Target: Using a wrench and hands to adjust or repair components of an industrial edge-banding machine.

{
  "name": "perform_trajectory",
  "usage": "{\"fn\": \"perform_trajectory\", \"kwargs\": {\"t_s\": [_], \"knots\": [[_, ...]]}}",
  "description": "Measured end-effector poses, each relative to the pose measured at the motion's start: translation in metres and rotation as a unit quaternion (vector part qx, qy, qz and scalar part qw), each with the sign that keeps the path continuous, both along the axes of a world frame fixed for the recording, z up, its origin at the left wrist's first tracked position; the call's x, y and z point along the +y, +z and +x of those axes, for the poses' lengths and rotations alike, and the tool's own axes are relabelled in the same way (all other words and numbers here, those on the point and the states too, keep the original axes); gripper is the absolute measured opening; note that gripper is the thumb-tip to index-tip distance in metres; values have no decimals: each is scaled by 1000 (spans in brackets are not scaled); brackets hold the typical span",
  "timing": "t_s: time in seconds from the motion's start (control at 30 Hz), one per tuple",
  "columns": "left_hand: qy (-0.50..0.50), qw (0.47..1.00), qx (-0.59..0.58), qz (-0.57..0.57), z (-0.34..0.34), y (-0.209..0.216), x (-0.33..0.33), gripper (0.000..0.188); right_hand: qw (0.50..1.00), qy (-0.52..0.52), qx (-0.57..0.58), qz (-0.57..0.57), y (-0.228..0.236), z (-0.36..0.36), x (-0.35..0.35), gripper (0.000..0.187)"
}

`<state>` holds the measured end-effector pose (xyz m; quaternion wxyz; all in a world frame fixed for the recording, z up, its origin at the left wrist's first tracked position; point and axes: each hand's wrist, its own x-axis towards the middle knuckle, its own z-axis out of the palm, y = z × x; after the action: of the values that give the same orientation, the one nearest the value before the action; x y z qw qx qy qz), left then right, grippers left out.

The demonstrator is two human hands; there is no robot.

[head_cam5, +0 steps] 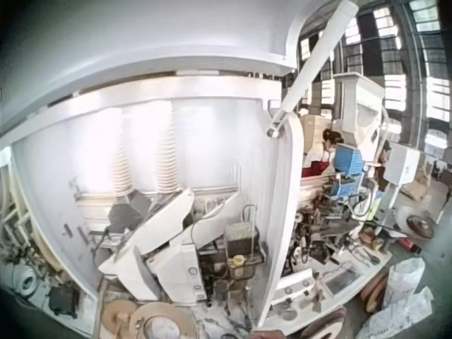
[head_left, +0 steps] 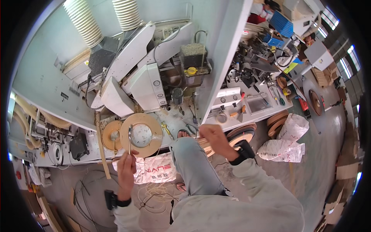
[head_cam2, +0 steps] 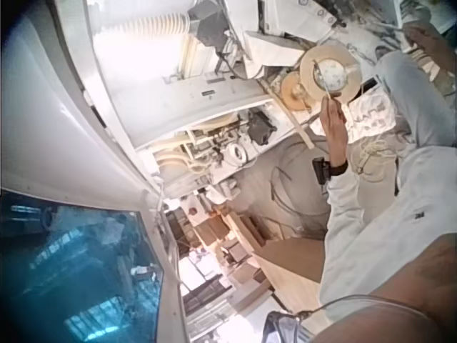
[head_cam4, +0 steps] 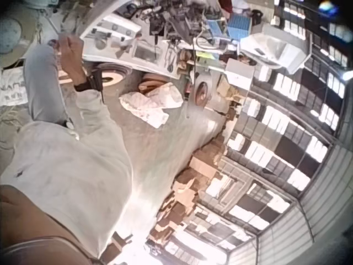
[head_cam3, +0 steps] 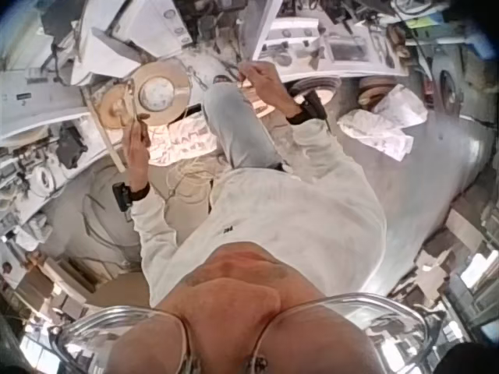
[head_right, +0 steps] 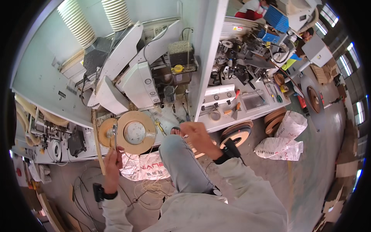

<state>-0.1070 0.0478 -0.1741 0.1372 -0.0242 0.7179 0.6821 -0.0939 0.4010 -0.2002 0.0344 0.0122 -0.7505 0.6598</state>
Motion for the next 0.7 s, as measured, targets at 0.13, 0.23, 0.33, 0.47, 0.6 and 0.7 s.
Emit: {"fn": "perform_trajectory", "kwargs": {"t_s": [0.13,0.23,0.33,0.47,0.6,0.7], "knots": [[-50,998,26,-25,-52,33,-9,26,998,-66,-2,3,-4,-15,32,40],[-107,993,39,-23,-97,46,8,26,994,-105,-2,-10,-4,-23,42,42],[-138,989,41,-18,-122,51,32,26,991,-125,7,-44,-6,-35,36,43],[-176,979,-53,87,-149,23,65,27,990,-133,21,-40,-17,-43,33,41],[-162,973,-104,126,-168,9,93,31,987,-150,16,-58,-18,-47,30,39],[-177,969,-101,140,-186,-1,103,31,985,-156,-18,-64,-19,-45,32,38]]}}
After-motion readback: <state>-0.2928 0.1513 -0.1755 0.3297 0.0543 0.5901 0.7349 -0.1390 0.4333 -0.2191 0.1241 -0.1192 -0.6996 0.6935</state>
